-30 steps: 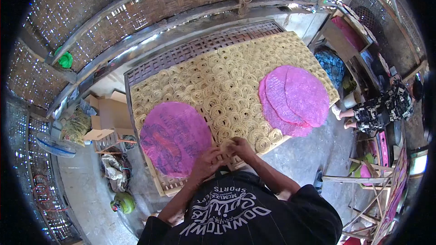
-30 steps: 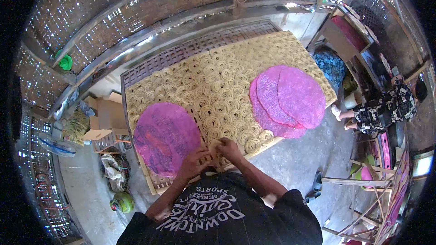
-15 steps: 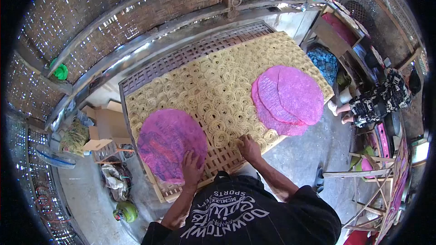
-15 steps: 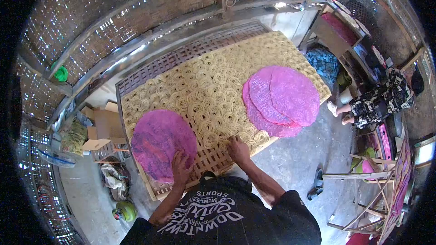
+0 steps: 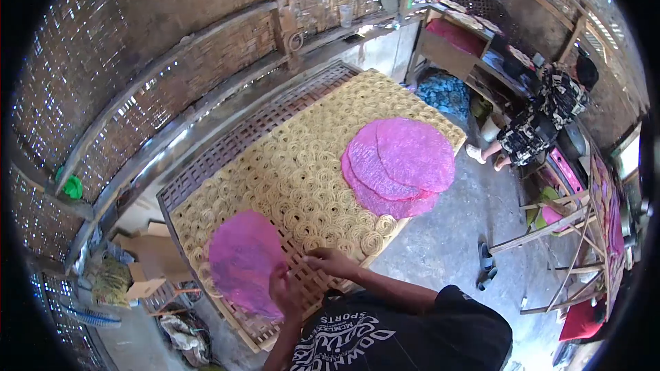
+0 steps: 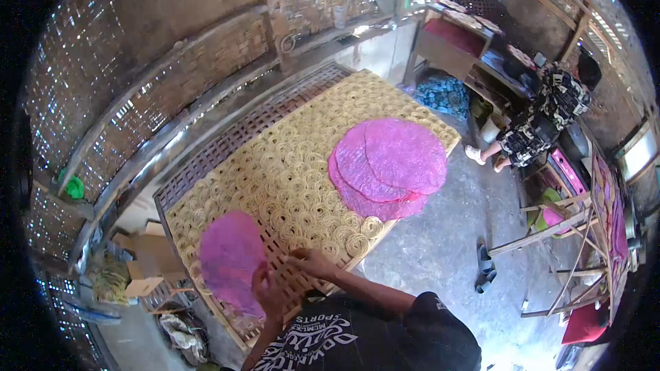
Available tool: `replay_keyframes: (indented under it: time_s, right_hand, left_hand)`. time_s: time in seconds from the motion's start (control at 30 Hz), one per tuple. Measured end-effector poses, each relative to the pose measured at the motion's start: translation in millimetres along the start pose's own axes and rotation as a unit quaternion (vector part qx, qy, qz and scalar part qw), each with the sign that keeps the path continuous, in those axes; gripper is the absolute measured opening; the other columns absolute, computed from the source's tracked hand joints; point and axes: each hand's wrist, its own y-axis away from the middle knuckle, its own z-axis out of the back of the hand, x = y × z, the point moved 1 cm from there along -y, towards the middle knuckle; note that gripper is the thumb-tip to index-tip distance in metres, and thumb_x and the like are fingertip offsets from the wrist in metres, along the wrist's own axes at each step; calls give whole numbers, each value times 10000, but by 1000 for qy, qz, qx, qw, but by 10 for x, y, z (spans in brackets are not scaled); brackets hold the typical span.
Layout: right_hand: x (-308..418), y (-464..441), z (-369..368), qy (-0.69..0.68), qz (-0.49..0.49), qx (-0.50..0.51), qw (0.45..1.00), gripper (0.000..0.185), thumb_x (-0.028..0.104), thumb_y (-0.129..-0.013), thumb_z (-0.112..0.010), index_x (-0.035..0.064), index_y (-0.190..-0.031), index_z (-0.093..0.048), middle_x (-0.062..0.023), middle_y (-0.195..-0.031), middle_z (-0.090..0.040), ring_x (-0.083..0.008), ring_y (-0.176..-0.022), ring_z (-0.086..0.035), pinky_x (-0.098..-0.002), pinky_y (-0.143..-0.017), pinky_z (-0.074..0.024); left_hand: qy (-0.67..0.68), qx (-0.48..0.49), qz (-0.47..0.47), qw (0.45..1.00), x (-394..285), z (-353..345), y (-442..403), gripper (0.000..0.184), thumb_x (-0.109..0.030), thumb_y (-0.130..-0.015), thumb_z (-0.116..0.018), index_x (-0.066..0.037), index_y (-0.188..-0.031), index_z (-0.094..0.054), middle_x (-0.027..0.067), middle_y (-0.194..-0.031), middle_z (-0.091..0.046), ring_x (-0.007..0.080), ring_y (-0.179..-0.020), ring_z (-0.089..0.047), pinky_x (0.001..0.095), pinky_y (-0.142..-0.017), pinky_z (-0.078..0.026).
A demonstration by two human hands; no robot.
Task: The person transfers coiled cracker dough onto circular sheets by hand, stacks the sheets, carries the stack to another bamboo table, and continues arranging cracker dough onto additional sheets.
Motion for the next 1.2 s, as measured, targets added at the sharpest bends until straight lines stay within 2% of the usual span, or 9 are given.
replay_keyframes:
  time_s: [0.2,0.3,0.43,0.67,0.87,0.97,1.07,1.17,1.2]
  right_hand:
    - [255,-158,-38,110,76,-44,990,500,403,-933,-572,-1,-1225,-595,-147,-988,-702,-247,-897,-673,-366,-785,-526]
    - [112,-287,87,135,62,-38,988,399,291,-968,-542,-11,-1223,-588,-121,-980,-702,-219,-904,-673,-349,-793,-538]
    - [111,-233,444,-252,70,3,965,314,26,-931,-482,-39,-1231,-547,-108,-1029,-686,-187,-878,-681,-303,-737,-546]
    - [374,-78,1756,-337,111,-241,903,283,129,-991,-478,-42,-1203,-555,-146,-1020,-665,-232,-878,-668,-349,-789,-553]
    - [-372,-240,2998,-521,143,-415,732,237,97,-947,-518,-11,-1142,-598,-110,-988,-657,-205,-853,-652,-335,-793,-544]
    - [-831,-263,3548,-456,63,-504,731,241,137,-903,-574,-9,-1083,-642,-106,-934,-659,-215,-850,-655,-350,-771,-539]
    - [-873,4,3857,-63,-80,-635,766,305,212,-839,-644,-18,-1037,-671,-101,-882,-676,-240,-812,-662,-373,-735,-528]
    - [-1381,3,4095,263,-161,-734,605,356,302,-766,-678,10,-965,-717,-147,-887,-705,-292,-813,-678,-411,-776,-514]
    - [-1596,24,4213,165,-159,-717,658,373,309,-761,-681,8,-979,-713,-159,-899,-708,-297,-832,-682,-410,-782,-512]
  left_hand:
    - [-211,191,-292,913,48,-365,43,340,-139,-854,-627,7,-1160,-605,206,-1222,-578,401,-1150,-533,465,-989,-442]
    - [-123,207,-214,947,-273,-294,57,327,-147,-835,-644,-6,-1130,-638,188,-1237,-584,394,-1177,-523,467,-1005,-425]
    - [-101,198,-193,956,-212,-183,93,259,-88,-805,-653,13,-1043,-668,170,-1222,-598,368,-1159,-543,431,-981,-451]
    - [-79,135,-94,983,-163,-140,-58,226,-6,-792,-650,-1,-1016,-675,160,-1185,-620,318,-1104,-583,390,-932,-476]
    - [-71,87,-76,991,-173,-477,-143,239,22,-806,-631,-8,-1040,-667,163,-1171,-626,303,-1086,-596,382,-945,-468]
    - [-58,94,-69,992,-330,-768,-158,223,18,-813,-635,0,-1033,-668,160,-1162,-631,296,-1081,-601,379,-947,-469]
    - [-31,114,-38,992,-478,-1086,-144,209,10,-818,-642,7,-1024,-671,159,-1155,-637,287,-1077,-607,371,-936,-481]
    - [-28,123,-25,992,-573,-1325,-121,201,3,-821,-647,9,-1020,-674,161,-1152,-641,280,-1082,-609,365,-917,-499]
    - [-29,121,-25,992,-573,-1397,-105,199,1,-823,-647,8,-1021,-674,162,-1153,-641,279,-1085,-609,362,-910,-504]
